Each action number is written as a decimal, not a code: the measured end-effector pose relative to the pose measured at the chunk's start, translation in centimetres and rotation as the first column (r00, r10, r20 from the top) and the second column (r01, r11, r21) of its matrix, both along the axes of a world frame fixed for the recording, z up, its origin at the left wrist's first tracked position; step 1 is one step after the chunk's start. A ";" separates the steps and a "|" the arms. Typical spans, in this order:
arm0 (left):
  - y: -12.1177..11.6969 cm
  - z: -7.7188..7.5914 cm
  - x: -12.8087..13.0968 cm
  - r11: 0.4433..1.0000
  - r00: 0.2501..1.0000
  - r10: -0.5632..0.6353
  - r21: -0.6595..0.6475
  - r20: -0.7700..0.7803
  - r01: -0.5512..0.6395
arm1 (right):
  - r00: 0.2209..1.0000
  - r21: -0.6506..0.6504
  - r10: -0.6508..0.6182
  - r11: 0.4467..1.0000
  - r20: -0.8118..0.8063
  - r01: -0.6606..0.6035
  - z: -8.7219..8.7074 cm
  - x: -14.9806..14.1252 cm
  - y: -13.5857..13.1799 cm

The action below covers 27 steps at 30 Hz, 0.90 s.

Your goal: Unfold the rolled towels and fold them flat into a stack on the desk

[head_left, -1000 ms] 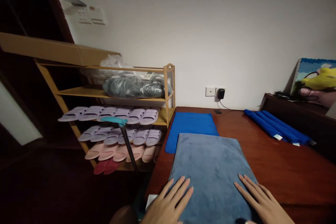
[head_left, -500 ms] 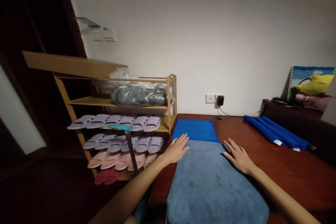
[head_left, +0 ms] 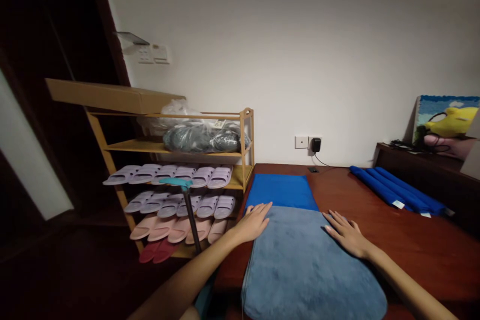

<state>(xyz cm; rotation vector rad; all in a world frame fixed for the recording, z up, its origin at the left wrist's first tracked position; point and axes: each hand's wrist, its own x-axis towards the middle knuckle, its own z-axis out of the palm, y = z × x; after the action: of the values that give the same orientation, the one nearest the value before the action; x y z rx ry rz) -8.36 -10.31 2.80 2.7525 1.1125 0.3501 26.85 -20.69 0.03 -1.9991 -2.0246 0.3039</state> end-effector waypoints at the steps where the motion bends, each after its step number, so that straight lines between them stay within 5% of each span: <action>1: -0.2 0.2 0.1 1.000 0.999 0.021 0.005 0.044 -0.021 | 1.000 0.014 -0.014 1.000 -0.023 0.014 0.0 0.5 0.0; 7: 2.6 1.1 1.2 0.968 0.959 0.240 -0.115 0.151 -0.224 | 0.991 0.089 -0.133 0.987 -0.023 0.135 0.4 3.5 1.9; 13: 5.3 0.7 0.6 0.962 0.953 0.225 -0.204 0.205 -0.183 | 0.993 0.142 -0.070 0.986 -0.092 0.083 0.4 4.5 2.5; 18: 4.9 -0.7 0.0 0.971 0.928 0.203 -0.183 0.313 -0.151 | 0.982 0.210 0.048 0.978 -0.181 -0.009 0.1 4.2 2.0; 27: 2.3 -2.1 -0.2 0.988 0.909 0.146 -0.096 0.391 -0.117 | 0.981 0.196 0.030 0.981 -0.193 0.008 -0.4 3.3 0.1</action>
<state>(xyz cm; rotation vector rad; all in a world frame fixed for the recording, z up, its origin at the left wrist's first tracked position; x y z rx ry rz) -8.55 -8.02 0.67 2.3957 1.1701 0.8280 30.19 -20.59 -0.34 -1.7668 -1.8670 0.2797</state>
